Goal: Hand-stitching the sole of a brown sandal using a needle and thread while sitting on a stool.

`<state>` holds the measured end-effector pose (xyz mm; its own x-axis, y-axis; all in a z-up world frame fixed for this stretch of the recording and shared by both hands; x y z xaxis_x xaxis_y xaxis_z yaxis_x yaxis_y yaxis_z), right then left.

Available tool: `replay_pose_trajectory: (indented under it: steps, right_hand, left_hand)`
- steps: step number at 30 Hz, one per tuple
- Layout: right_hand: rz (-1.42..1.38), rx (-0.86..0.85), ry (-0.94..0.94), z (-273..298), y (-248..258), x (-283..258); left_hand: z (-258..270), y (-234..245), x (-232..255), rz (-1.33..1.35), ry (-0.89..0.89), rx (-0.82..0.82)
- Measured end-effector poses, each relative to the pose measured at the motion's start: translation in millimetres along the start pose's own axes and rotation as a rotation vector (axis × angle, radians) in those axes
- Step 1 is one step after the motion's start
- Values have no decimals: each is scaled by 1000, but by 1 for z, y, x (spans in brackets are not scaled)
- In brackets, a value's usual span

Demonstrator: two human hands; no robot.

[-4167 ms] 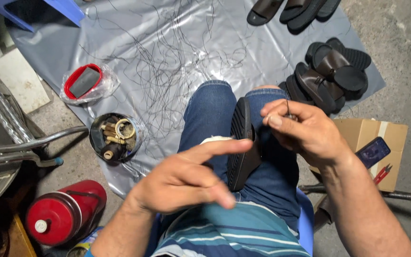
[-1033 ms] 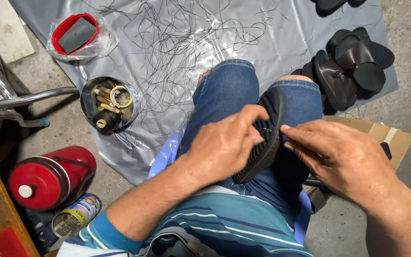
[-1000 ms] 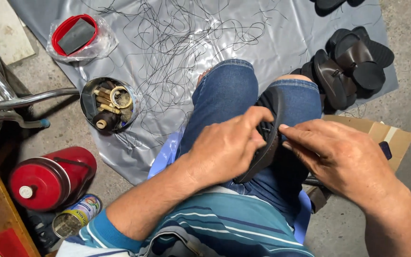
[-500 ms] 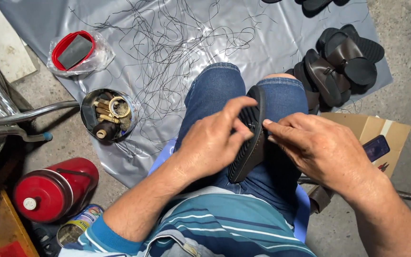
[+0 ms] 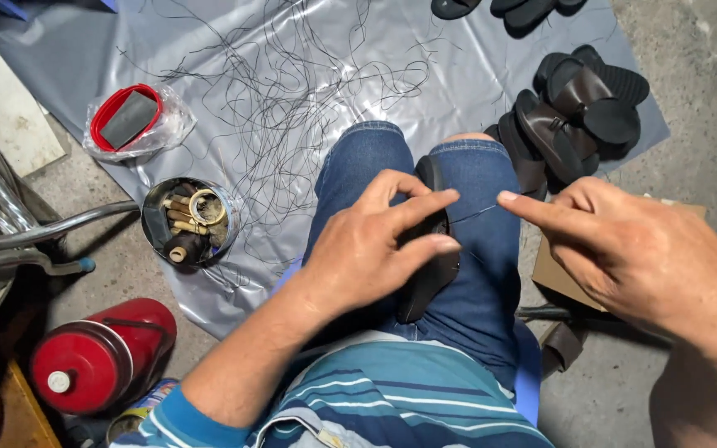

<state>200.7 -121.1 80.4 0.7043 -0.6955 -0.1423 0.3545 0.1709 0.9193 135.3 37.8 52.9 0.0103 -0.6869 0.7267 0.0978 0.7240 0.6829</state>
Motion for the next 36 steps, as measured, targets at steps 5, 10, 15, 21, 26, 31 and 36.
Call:
replay_pose_trajectory:
  steps: [5, 10, 15, 21, 26, 31, 36]
  right_hand:
    - [-152, 46, 65, -1, 7, -10]
    - [-836, 168, 13, -27, -22, -24]
    - [-934, 104, 55, -27, -26, -40]
    - [-454, 171, 30, -26, -37, -41]
    - [-1058, -67, -150, -28, -45, -22]
    - [-1838, 149, -69, -37, -43, -1]
    - [-2092, 161, 23, -41, -49, -13]
  left_hand:
    - [-2, -7, 9, -47, -19, 89]
    - [3, -5, -2, 209, -9, 163]
    - [22, -1, -3, 299, -32, 203]
    - [35, -9, 1, 47, -105, 170]
    - [35, -5, -14, 23, -51, 151]
    - [43, 27, 25, 678, -303, -218]
    - [42, 32, 15, 886, -308, -152]
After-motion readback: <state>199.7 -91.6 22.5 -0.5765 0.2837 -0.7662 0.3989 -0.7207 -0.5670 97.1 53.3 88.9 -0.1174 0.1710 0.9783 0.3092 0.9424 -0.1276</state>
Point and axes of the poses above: each hand's wrist, its own z-axis away from the middle knuckle, its own y-axis out of the back of the hand, x = y × z, the point moved 9 cm from there along -z, towards the middle knuckle, and after that the axes turned 8 degrees about -z, right-handed, at the moved point
